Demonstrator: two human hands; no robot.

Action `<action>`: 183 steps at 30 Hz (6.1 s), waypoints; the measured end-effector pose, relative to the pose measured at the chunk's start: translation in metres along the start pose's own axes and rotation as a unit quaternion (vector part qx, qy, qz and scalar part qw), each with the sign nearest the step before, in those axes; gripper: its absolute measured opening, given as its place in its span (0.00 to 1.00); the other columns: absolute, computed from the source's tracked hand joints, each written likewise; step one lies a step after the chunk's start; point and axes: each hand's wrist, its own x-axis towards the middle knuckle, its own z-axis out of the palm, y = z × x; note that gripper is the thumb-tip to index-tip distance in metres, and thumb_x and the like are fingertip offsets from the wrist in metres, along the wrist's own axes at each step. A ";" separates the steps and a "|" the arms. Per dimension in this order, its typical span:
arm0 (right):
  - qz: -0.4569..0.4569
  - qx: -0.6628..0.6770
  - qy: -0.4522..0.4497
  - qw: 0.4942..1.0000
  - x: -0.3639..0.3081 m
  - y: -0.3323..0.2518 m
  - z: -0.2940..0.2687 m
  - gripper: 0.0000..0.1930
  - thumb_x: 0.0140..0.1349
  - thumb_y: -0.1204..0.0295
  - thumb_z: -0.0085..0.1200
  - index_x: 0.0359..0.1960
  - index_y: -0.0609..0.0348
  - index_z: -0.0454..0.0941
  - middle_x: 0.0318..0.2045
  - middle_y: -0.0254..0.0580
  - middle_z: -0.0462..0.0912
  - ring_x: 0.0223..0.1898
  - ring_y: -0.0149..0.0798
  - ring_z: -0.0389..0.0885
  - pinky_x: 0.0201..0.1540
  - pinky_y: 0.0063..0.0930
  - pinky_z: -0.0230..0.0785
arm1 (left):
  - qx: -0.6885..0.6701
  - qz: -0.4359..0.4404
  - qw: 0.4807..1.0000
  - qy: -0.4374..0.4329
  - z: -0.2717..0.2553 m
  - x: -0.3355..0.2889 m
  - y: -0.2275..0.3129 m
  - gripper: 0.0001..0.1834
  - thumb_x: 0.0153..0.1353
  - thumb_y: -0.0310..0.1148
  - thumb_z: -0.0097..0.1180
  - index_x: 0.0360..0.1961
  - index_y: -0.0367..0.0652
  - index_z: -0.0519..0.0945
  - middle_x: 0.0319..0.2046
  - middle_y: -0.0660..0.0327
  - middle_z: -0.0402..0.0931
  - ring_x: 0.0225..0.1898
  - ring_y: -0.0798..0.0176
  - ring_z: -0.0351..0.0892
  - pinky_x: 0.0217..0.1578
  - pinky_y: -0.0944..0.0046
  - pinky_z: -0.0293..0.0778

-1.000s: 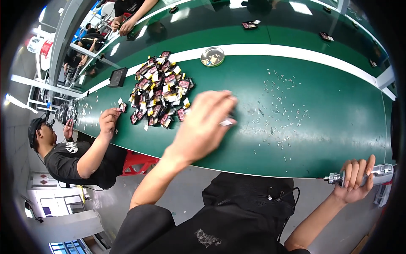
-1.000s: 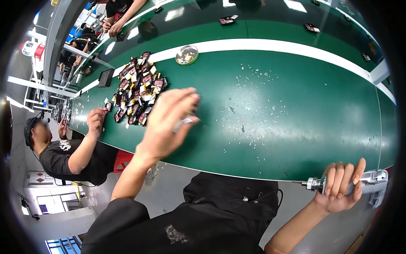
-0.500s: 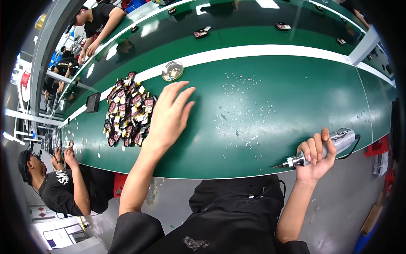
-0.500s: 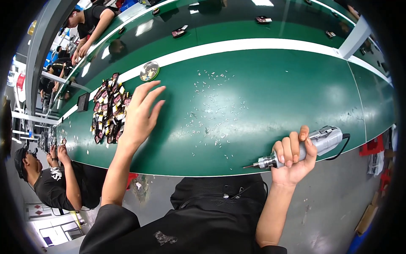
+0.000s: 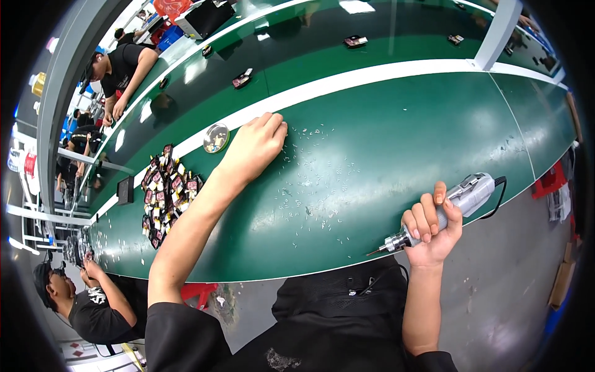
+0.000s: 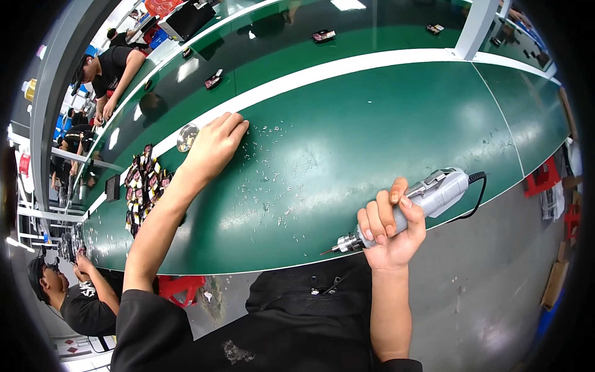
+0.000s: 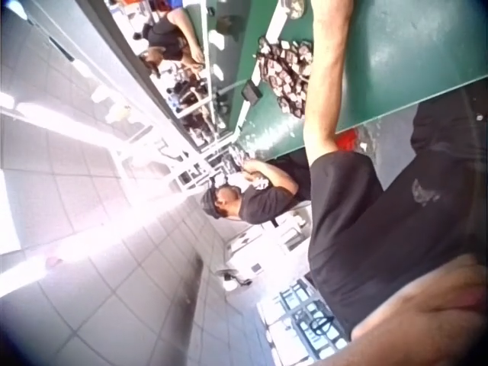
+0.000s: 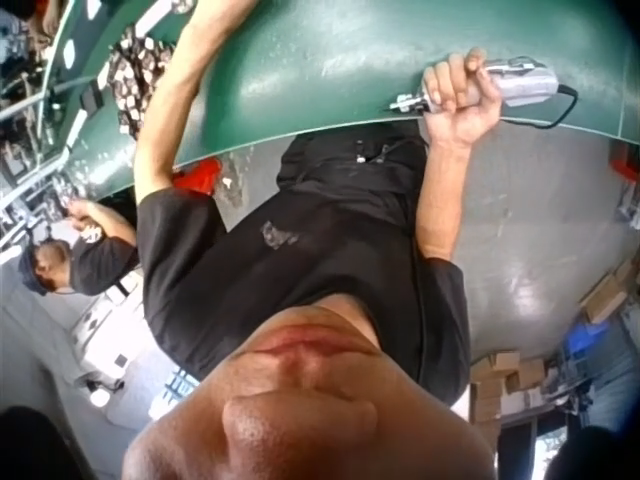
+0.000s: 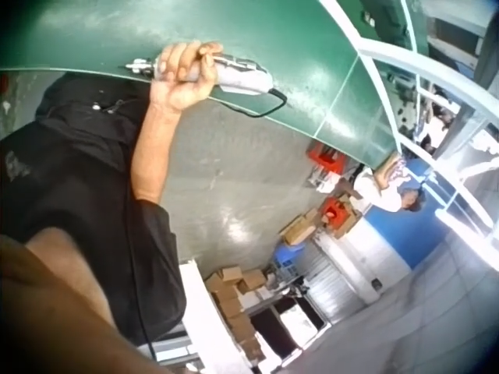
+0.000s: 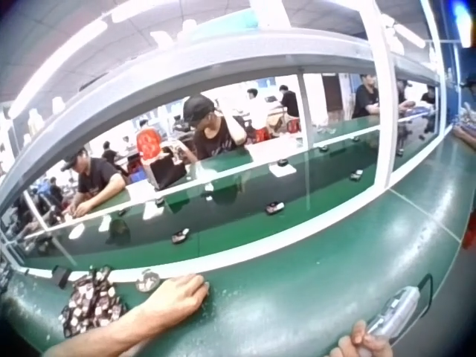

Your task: Using an electric screwdriver to fasten screws into small electronic components on a factory assembly line.

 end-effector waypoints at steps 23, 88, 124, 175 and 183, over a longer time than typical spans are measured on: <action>-0.015 -0.003 0.002 1.000 -0.004 0.002 0.001 0.06 0.64 0.70 0.41 0.33 0.58 0.67 0.11 0.29 0.58 0.10 0.26 0.57 0.19 0.25 0.59 | -0.213 -0.147 0.965 0.054 -0.003 -0.012 -0.006 0.04 0.52 0.22 0.54 0.23 0.34 0.72 0.20 0.56 0.73 0.21 0.61 0.74 0.26 0.64 0.72; -0.101 -0.146 -0.105 0.979 -0.029 0.014 0.061 0.08 0.61 0.70 0.48 0.37 0.61 0.67 0.12 0.27 0.63 0.10 0.24 0.61 0.20 0.20 0.61 | -0.713 -0.202 0.659 0.127 -0.048 -0.058 0.193 0.01 0.53 0.16 0.54 0.26 0.29 0.76 0.22 0.54 0.75 0.22 0.63 0.74 0.23 0.69 0.68; -0.126 -0.051 0.076 0.988 -0.010 0.003 0.008 0.05 0.64 0.71 0.41 0.32 0.57 0.63 0.11 0.28 0.58 0.09 0.25 0.55 0.16 0.22 0.57 | -0.030 -0.436 0.899 -0.035 0.056 -0.071 -0.187 0.18 0.55 0.29 0.55 0.48 0.36 0.75 0.44 0.44 0.75 0.47 0.42 0.73 0.49 0.51 0.70; -0.085 -0.296 -0.119 0.944 -0.006 -0.070 0.020 0.10 0.67 0.66 0.38 0.38 0.59 0.67 0.14 0.30 0.63 0.14 0.27 0.63 0.23 0.25 0.63 | -0.278 0.150 0.947 0.056 -0.022 0.018 0.192 0.23 0.37 0.19 0.60 0.40 0.21 0.77 0.46 0.41 0.75 0.46 0.46 0.77 0.38 0.57 0.80; -0.101 -0.326 -0.096 0.935 0.009 -0.064 0.010 0.11 0.67 0.66 0.35 0.37 0.59 0.68 0.14 0.29 0.63 0.13 0.26 0.61 0.23 0.25 0.62 | -0.293 0.144 0.943 0.059 -0.019 0.020 0.191 0.22 0.37 0.20 0.59 0.38 0.21 0.78 0.43 0.41 0.76 0.45 0.46 0.78 0.40 0.57 0.80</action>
